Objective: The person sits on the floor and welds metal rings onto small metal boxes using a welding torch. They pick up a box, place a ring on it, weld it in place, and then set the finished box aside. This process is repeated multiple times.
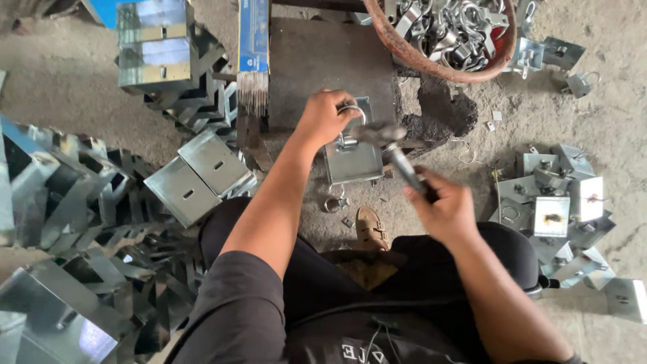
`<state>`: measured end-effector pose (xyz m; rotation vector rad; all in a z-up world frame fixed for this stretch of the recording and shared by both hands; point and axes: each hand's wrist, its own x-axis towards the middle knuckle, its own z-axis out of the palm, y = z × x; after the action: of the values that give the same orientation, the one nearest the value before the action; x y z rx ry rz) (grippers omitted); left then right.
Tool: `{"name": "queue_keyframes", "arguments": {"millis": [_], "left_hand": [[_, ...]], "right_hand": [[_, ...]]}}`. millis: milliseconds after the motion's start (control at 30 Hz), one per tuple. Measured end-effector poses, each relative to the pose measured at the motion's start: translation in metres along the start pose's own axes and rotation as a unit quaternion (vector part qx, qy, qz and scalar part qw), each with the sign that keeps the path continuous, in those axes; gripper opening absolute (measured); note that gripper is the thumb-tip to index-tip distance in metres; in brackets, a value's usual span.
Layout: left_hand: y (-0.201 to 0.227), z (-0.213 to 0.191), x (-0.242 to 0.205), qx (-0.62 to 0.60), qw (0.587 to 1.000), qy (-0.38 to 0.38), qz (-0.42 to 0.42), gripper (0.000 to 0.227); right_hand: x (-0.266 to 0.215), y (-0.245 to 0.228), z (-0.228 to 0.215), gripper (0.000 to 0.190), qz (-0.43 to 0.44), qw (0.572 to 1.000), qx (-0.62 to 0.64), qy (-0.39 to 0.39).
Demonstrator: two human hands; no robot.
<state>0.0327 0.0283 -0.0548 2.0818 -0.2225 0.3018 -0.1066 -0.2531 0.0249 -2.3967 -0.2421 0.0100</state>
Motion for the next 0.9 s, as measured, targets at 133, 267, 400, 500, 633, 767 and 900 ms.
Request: {"name": "queue_keyframes", "arguments": {"millis": [133,267,400,500,633,767,900], "left_hand": [[-0.016,-0.009,0.009,0.026,0.993,0.077,0.084,0.038],[-0.006,-0.012,0.012,0.124,0.987,-0.036,-0.093,0.026],[0.028,-0.030,0.008,0.165,0.981,-0.105,0.006,0.025],[0.061,-0.044,-0.004,0.225,0.966,-0.061,0.109,0.021],[0.087,-0.062,-0.024,0.266,0.907,0.129,0.301,0.016],[0.076,-0.059,-0.042,0.359,0.878,0.032,0.315,0.016],[0.046,-0.043,-0.046,0.355,0.904,-0.104,0.215,0.035]], "right_hand": [[0.027,0.004,-0.027,0.027,-0.023,0.991,0.120,0.058],[0.062,0.027,-0.043,0.021,-0.021,0.994,0.068,0.080],[0.080,0.057,-0.029,0.031,0.079,0.985,-0.104,0.115],[0.092,0.086,-0.011,0.033,0.037,0.968,-0.192,0.155],[0.110,0.125,0.009,0.042,0.104,0.977,-0.148,0.114],[0.125,0.152,0.025,0.048,0.166,0.981,-0.036,0.095],[0.125,0.147,0.034,0.052,0.076,0.986,-0.078,0.125]]}}
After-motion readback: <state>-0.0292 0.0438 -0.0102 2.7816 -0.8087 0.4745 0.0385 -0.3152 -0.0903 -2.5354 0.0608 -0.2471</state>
